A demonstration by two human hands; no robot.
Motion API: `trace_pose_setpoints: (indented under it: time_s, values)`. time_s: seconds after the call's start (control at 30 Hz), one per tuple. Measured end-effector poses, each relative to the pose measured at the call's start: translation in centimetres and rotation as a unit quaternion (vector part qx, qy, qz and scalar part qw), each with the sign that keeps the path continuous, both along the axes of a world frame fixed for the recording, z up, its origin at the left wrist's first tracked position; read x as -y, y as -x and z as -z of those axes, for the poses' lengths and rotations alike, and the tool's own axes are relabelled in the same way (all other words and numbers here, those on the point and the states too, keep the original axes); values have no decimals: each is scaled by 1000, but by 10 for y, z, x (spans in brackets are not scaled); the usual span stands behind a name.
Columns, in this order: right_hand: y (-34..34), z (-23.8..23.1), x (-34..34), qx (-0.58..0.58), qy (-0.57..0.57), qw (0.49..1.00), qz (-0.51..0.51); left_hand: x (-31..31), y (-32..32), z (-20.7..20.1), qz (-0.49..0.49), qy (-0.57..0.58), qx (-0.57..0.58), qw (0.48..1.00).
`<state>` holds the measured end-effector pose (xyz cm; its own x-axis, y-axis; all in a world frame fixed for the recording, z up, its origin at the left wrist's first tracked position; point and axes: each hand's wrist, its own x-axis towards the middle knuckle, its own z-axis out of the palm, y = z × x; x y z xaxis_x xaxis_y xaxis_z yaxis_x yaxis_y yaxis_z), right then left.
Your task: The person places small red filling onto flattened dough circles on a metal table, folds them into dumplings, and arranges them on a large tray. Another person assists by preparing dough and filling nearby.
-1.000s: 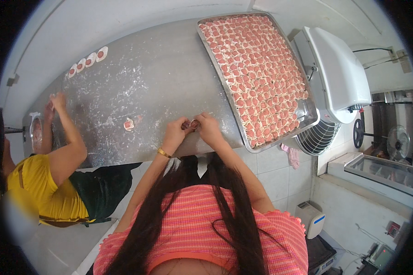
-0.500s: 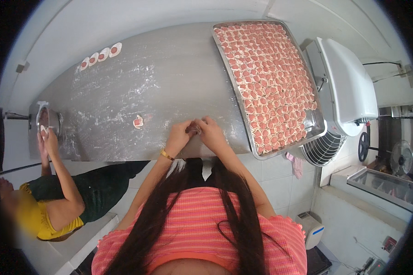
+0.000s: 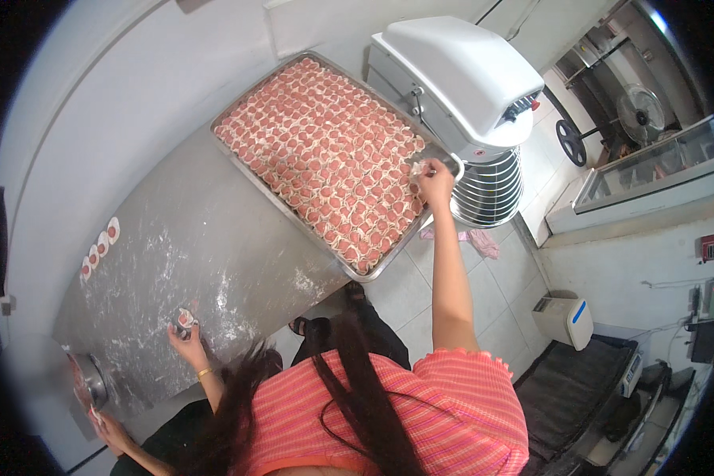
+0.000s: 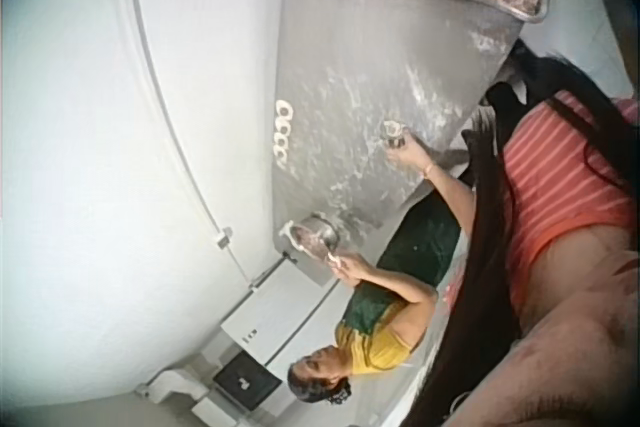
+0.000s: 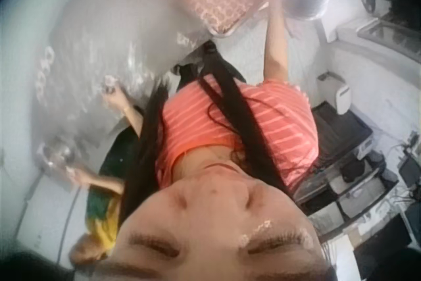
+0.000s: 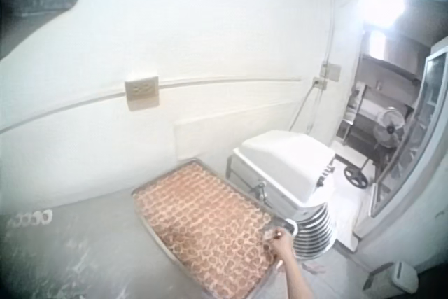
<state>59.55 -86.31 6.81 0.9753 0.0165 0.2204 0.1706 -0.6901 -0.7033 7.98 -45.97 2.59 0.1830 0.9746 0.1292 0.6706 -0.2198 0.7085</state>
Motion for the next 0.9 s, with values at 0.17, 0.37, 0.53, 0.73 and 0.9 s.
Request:
trace_pose_setpoints:
  time_s: [0.17,0.37,0.53,0.73,0.9]
  values:
    - [-46,25,10,-107,45,993,-11,-15,3,22,35,56,97,993]
    - [-43,14,-8,-89,64,990,-89,-10,1,20,51,62,96,992]
    - [-42,6,-11,-76,75,991,-83,-10,0,21,81,53,93,991]
    - [-64,23,-9,-41,153,975,-154,-9,-1,20,103,64,72,990]
    - [-52,10,-16,51,137,979,-145,-8,-15,9,122,118,143,975]
